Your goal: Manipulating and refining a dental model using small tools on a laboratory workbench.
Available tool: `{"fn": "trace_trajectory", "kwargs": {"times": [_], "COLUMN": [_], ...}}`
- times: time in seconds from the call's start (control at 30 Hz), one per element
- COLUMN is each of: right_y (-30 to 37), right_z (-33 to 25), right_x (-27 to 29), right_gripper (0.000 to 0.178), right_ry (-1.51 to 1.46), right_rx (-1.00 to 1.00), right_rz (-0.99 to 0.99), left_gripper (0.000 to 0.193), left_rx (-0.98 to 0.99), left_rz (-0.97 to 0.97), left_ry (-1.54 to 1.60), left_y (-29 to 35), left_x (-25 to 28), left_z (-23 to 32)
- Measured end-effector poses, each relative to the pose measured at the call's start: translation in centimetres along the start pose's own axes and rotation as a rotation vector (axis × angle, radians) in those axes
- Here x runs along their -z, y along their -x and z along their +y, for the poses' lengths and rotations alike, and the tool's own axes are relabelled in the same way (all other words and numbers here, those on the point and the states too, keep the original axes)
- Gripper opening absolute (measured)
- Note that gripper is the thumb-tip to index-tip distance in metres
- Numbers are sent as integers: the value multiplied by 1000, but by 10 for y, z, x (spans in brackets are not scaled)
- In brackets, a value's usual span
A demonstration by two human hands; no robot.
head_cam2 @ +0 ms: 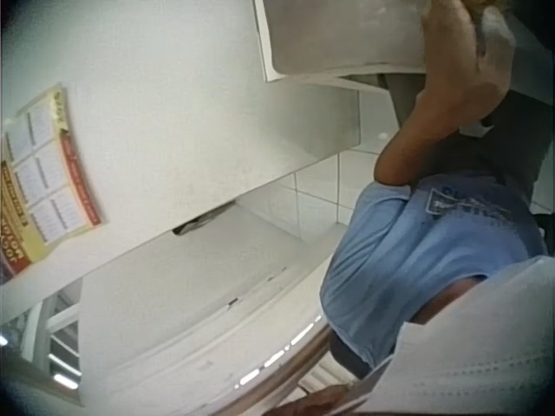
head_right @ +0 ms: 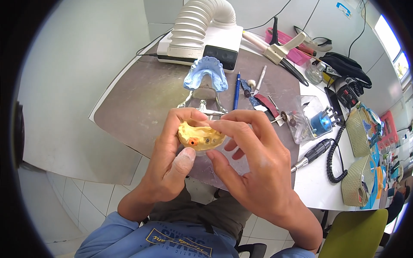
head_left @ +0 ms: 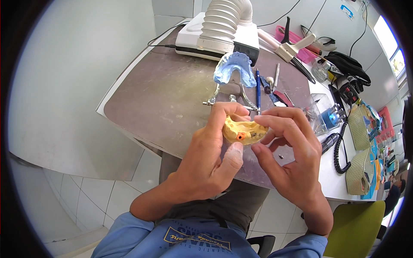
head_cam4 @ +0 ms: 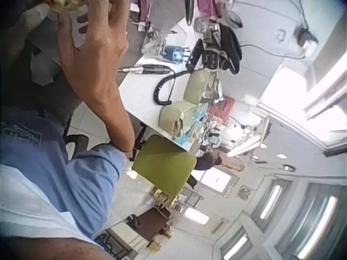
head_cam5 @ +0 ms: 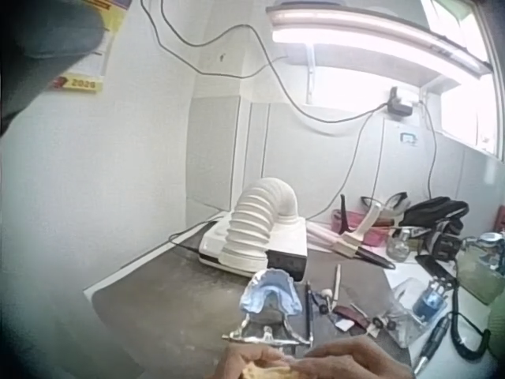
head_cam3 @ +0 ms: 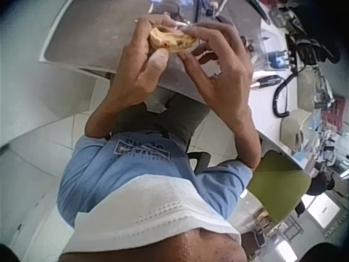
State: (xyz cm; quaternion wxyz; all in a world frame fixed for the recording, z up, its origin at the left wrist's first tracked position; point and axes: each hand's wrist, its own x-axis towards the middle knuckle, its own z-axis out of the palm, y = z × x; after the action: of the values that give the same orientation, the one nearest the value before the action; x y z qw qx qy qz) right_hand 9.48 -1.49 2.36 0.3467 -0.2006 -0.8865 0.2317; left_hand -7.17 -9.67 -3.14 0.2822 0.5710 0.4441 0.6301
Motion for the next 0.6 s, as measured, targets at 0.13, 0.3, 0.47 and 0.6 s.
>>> {"fn": "trace_trajectory", "kwargs": {"times": [0.13, 0.3, 0.47, 0.6], "right_y": [2, 19, 37, 40], "right_z": [0, 1, 7, 16], "right_x": [-8, -10, -15, -13], "right_gripper": [34, 30, 33, 37], "right_ry": [48, 13, -17, -5], "right_rx": [85, -15, -16, 31], "right_rz": [25, 48, 69, 60], "left_gripper": [44, 44, 43, 44], "left_rx": [10, 62, -183, -235], "left_rz": [69, 29, 19, -3], "left_ry": [21, -119, -396, -514], "left_y": [6, 12, 21, 24], "left_x": [-3, -3, -10, -10], "left_z": [1, -1, -8, -9]}}
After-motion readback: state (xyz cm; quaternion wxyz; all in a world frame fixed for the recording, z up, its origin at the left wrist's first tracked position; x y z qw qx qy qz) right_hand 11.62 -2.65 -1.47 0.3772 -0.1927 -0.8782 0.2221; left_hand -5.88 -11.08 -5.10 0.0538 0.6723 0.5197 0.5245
